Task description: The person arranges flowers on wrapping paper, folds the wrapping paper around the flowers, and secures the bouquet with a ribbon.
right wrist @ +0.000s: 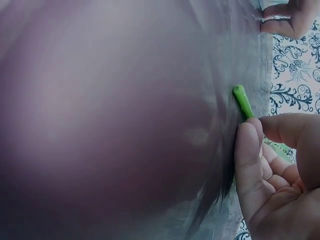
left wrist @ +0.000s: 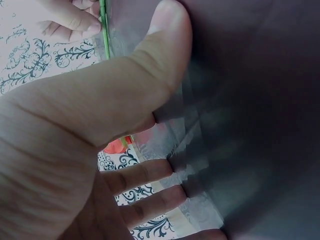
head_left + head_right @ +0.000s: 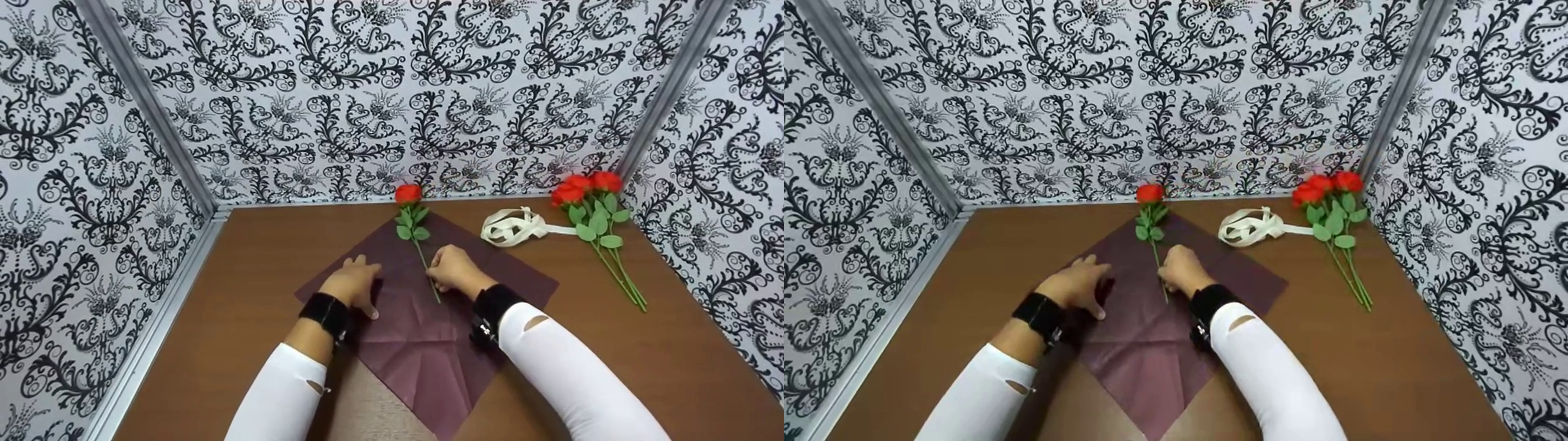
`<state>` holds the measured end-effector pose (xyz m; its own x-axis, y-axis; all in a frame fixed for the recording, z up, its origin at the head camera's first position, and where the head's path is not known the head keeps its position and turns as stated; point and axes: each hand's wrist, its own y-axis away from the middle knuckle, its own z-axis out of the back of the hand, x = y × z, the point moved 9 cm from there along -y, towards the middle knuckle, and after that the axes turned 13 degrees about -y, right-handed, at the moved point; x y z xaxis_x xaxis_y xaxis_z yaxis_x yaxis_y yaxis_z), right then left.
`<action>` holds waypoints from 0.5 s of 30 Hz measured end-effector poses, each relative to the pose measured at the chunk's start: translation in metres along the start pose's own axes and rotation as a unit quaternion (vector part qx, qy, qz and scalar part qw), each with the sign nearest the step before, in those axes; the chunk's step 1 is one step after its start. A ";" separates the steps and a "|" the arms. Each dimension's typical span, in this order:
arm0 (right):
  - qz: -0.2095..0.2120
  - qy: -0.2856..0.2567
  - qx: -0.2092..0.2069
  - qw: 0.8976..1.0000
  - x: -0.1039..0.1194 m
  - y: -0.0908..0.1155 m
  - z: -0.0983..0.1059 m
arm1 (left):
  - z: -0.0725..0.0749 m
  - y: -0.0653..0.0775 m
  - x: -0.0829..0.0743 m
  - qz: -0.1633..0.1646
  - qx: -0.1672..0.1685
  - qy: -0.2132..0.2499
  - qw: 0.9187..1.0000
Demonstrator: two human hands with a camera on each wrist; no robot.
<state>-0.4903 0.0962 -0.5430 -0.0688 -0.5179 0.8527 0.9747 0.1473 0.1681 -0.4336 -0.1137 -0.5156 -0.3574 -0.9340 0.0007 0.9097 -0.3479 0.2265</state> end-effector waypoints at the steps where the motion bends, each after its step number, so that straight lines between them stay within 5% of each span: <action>1: 0.000 -0.001 0.000 1.000 0.000 0.000 -0.001 | 0.000 0.000 0.000 0.002 0.004 -0.001 1.000; 15: 0.021 0.016 0.000 1.000 0.011 0.003 -0.010 | -0.001 0.000 0.000 0.001 0.012 0.002 1.000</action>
<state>-0.4860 0.0829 -0.5383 -0.0208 -0.5377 0.8429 0.9767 0.1692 0.1320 -0.4338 -0.1139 -0.5167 -0.3548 -0.9349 -0.0025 0.9052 -0.3442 0.2495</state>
